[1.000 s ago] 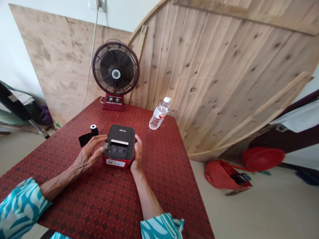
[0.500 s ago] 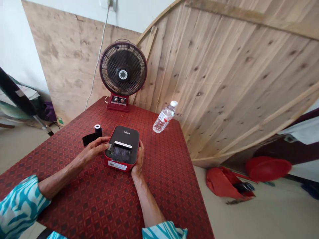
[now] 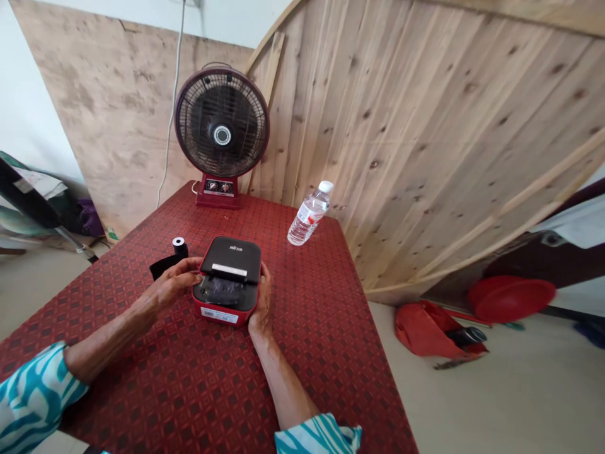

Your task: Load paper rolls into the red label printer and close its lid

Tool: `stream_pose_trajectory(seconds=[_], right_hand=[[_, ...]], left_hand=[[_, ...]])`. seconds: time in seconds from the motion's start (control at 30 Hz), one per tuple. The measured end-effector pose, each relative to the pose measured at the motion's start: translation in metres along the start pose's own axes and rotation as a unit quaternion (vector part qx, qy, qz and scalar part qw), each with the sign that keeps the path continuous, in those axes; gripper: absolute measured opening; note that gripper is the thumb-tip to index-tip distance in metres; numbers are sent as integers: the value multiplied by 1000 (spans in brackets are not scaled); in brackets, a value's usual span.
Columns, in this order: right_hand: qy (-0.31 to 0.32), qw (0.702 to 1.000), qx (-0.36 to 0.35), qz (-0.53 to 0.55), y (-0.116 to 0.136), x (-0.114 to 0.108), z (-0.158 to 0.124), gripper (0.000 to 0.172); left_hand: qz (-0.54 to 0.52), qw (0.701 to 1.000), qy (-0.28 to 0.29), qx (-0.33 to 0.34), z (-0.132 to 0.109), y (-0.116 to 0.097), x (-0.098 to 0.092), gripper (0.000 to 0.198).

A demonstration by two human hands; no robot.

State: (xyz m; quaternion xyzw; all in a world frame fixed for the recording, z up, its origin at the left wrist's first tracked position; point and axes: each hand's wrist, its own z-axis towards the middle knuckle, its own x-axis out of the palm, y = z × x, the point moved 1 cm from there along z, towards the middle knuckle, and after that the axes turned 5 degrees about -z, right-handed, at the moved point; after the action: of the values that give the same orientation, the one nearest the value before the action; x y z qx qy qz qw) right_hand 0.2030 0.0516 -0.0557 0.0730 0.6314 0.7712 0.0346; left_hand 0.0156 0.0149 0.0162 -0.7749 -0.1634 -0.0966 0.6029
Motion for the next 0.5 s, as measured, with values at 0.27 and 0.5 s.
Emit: stream_pose_trajectory(seconds=[0.27, 0.5], right_hand=[[13, 999, -40, -24, -8, -2, 6, 59], [19, 997, -58, -55, -8, -4, 7, 59]], left_hand=[[13, 1000, -26, -5, -2, -1, 5, 54], [96, 992, -6, 88, -9, -8, 3, 45]])
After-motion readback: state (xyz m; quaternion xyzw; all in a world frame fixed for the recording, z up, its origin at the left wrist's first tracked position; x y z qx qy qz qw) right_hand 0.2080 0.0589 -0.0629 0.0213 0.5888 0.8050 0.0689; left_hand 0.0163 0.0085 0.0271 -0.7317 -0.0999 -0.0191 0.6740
